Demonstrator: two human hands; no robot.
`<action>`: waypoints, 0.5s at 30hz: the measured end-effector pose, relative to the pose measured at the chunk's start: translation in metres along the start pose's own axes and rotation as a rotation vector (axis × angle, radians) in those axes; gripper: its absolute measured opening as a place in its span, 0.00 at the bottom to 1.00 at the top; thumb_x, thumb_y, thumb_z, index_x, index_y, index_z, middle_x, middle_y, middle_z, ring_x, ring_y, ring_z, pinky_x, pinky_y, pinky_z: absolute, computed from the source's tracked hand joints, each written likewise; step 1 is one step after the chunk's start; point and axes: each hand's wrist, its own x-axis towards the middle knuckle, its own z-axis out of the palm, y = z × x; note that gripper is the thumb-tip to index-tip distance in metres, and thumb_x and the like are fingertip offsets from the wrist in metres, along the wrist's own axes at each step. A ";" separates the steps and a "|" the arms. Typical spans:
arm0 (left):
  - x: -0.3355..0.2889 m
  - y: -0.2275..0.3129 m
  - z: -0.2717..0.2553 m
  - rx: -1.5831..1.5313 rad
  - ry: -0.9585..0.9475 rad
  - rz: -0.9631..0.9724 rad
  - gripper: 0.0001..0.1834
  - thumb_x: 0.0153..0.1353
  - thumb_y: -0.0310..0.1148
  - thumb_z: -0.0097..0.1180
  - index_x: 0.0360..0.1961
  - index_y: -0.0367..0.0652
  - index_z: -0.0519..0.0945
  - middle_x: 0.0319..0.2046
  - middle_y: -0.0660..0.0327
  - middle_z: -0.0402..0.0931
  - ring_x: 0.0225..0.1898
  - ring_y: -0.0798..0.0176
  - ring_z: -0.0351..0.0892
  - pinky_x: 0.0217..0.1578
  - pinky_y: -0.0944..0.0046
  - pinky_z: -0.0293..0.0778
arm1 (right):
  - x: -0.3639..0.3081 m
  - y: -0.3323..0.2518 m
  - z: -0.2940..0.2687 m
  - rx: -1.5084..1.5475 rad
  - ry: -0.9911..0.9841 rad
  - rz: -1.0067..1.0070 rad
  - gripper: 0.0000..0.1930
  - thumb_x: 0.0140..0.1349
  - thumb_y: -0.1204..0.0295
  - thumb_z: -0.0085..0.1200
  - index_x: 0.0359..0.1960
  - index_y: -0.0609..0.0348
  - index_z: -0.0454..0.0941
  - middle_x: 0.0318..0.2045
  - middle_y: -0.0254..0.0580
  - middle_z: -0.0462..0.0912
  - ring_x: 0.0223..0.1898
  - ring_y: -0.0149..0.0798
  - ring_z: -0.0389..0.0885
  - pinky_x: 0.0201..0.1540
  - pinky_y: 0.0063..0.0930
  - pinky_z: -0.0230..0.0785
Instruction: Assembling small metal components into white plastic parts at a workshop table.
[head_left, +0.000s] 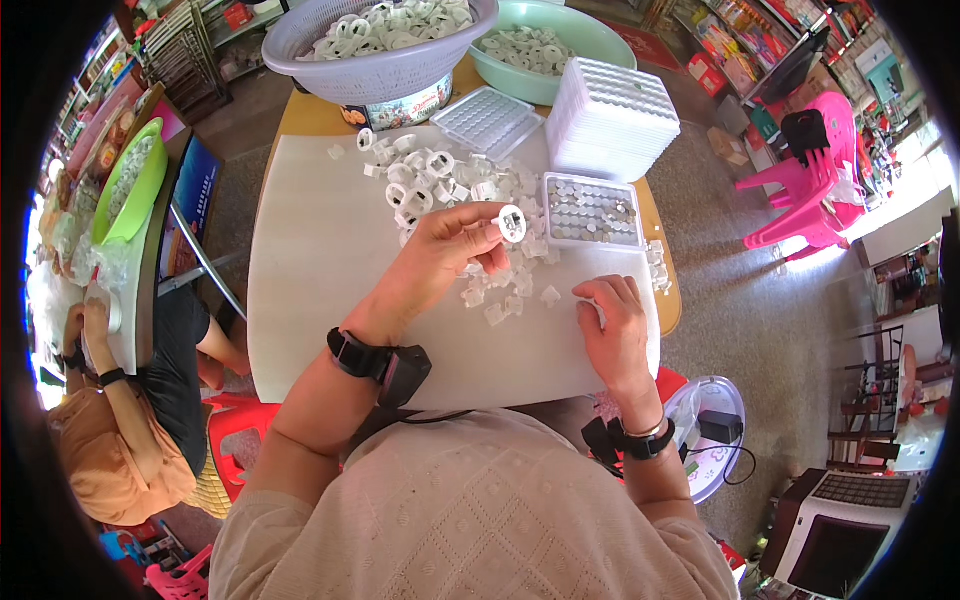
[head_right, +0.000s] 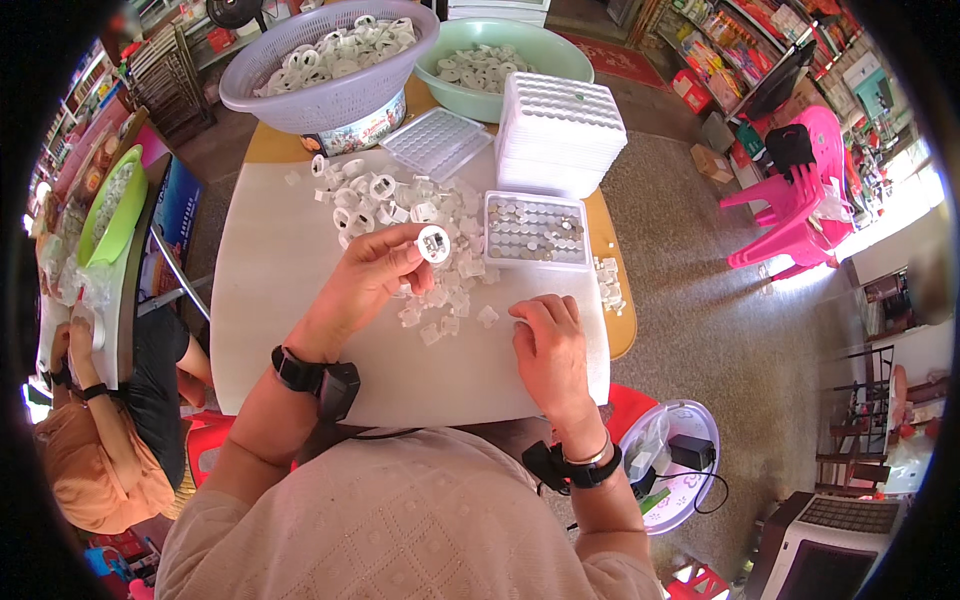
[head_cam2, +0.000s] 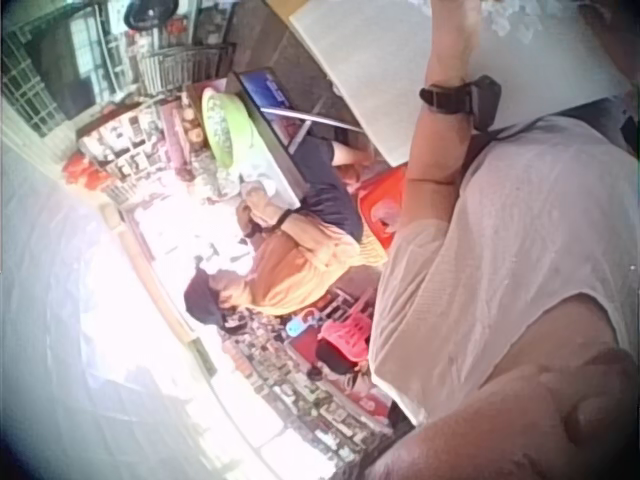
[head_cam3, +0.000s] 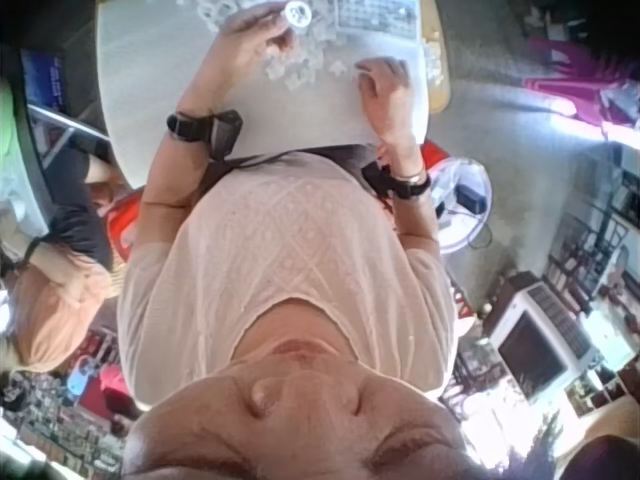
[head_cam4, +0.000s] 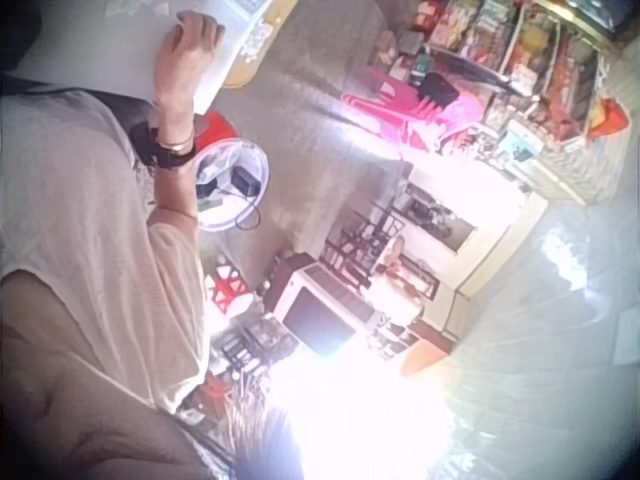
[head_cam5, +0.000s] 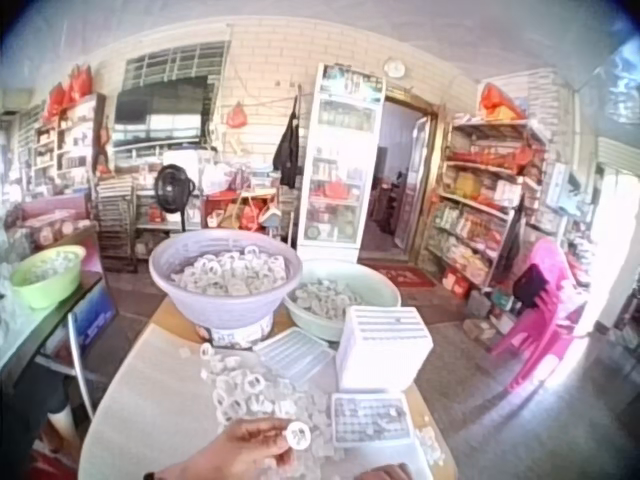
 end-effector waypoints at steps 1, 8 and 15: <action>0.000 0.000 0.000 0.000 -0.001 -0.001 0.19 0.67 0.34 0.52 0.54 0.32 0.74 0.32 0.62 0.78 0.31 0.69 0.76 0.37 0.67 0.74 | -0.002 -0.002 -0.001 0.016 -0.031 0.050 0.08 0.48 0.83 0.55 0.31 0.60 0.76 0.30 0.43 0.77 0.34 0.48 0.74 0.38 0.38 0.68; -0.001 0.003 0.001 0.009 -0.016 -0.035 0.19 0.67 0.35 0.51 0.54 0.34 0.74 0.32 0.63 0.77 0.32 0.70 0.75 0.39 0.66 0.74 | 0.000 -0.015 0.016 -0.116 -0.029 -0.042 0.06 0.48 0.80 0.59 0.28 0.60 0.76 0.25 0.42 0.74 0.30 0.46 0.73 0.34 0.39 0.68; -0.003 0.004 0.005 -0.046 -0.123 -0.043 0.19 0.67 0.36 0.51 0.56 0.37 0.74 0.34 0.65 0.77 0.33 0.71 0.75 0.37 0.68 0.72 | 0.010 -0.022 -0.001 0.176 0.035 0.193 0.06 0.50 0.83 0.57 0.30 0.60 0.77 0.24 0.43 0.77 0.27 0.43 0.76 0.27 0.33 0.69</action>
